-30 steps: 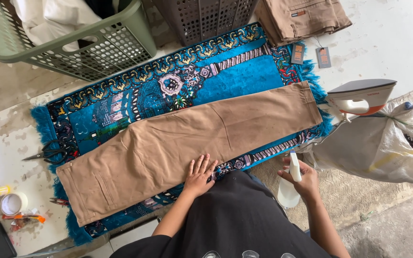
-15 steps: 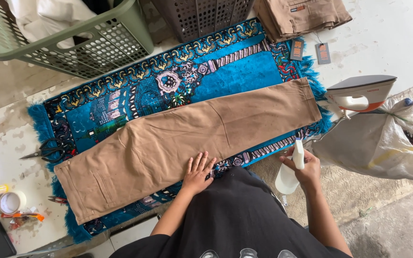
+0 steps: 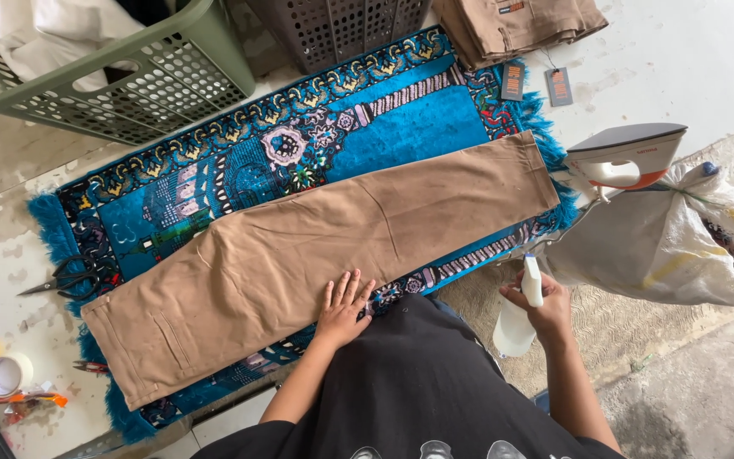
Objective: The person is preparing a pair of tan pants by smoothing the fabric, spraying it with water, and ironing it on a work surface.
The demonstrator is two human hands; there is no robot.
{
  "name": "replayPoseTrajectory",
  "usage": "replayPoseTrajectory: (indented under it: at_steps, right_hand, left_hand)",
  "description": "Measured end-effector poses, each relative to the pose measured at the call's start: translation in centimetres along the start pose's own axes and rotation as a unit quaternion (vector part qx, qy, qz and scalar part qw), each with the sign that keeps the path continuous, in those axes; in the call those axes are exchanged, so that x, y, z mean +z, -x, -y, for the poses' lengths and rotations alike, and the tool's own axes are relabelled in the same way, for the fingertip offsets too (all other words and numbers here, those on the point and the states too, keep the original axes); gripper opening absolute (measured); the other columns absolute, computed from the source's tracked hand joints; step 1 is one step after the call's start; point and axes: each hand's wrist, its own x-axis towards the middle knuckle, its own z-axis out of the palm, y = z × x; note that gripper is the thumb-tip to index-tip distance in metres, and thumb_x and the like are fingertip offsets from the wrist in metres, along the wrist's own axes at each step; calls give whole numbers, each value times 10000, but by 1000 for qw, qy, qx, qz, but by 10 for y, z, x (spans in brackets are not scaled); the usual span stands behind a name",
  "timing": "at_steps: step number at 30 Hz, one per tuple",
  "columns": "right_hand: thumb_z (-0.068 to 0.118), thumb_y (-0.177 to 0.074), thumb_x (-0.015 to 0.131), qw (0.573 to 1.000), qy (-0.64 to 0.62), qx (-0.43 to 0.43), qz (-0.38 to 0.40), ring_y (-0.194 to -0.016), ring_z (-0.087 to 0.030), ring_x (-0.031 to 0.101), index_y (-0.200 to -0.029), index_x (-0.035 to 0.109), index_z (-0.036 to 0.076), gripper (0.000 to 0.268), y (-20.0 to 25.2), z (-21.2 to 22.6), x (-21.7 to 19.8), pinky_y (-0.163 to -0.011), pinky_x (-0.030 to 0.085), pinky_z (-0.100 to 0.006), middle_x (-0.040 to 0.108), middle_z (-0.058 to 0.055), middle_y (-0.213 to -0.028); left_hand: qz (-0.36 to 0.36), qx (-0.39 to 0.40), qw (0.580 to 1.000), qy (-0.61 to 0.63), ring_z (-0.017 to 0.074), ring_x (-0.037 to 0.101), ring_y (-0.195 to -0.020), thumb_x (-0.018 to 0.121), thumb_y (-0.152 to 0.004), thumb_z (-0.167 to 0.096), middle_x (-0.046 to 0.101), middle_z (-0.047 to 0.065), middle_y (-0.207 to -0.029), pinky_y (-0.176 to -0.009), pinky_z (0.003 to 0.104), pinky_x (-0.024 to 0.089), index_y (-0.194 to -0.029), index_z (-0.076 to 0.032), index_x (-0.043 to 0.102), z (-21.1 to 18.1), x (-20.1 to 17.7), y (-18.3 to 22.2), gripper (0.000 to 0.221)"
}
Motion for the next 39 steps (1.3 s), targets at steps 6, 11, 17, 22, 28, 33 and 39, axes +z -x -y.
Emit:
replayPoseTrajectory:
  at_steps: [6, 11, 17, 22, 28, 33, 39]
  right_hand:
    - [85, -655, 960, 998, -37, 32, -27, -827, -169, 685, -1039, 740, 46, 444, 7, 7, 7, -790, 551, -304, 741, -133, -989]
    - [116, -649, 981, 999, -37, -3, -36, -853, -176, 673, -1011, 741, 49, 439, -3, 10, 8, -824, 544, -315, 725, -118, -917]
    - [153, -672, 982, 999, -6, -31, -35, -833, -138, 666, -959, 747, 77, 378, -19, 19, 7, -820, 527, -301, 729, -93, -866]
    - [90, -643, 965, 999, -32, -28, -15, -804, -127, 687, -974, 741, 56, 402, -24, 34, 9, -789, 555, -262, 728, -103, -832]
    - [80, -633, 961, 998, -42, -48, -8, -859, -139, 686, -998, 737, 53, 429, -37, 43, 17, -817, 563, -281, 731, -109, -883]
    - [97, -659, 977, 999, -28, -44, -15, -842, -143, 694, -981, 743, 61, 400, -44, 52, 16, -805, 562, -284, 734, -107, -889]
    - [124, -685, 968, 999, -26, -25, -33, -810, -117, 683, -970, 746, 81, 363, -48, 33, -3, -779, 559, -267, 733, -80, -884]
  left_hand:
    - [-2, -1, 1000, -10, 269, -111, -1577, 522, -980, -473, -125, 33, -1726, -1254, 531, -90, -1647, -383, 15, 0, -1, 1, 842]
    - [-4, 0, 1000, -5, 266, -115, -1577, 522, -981, -473, -124, 32, -1726, -1254, 534, -89, -1647, -382, 18, -1, -2, 2, 840]
    - [-17, 3, 1000, -8, 273, -102, -1577, 537, -975, -468, -109, 36, -1728, -1249, 539, -84, -1648, -384, 26, 1, 4, 1, 850]
    - [-26, 2, 1000, -13, 272, -91, -1578, 542, -972, -467, -96, 37, -1729, -1252, 540, -74, -1648, -382, 34, 2, 9, 0, 850]
    - [-37, 3, 999, -17, 274, -81, -1578, 554, -965, -467, -82, 40, -1729, -1250, 543, -66, -1648, -380, 45, 1, 11, -2, 856]
    - [-42, 0, 999, -28, 272, -80, -1579, 563, -955, -478, -78, 35, -1730, -1250, 541, -73, -1646, -385, 47, 2, 13, -2, 866]
    - [-44, 1, 999, -24, 278, -69, -1578, 560, -963, -470, -78, 42, -1729, -1249, 547, -63, -1648, -377, 50, 2, 12, -1, 860]
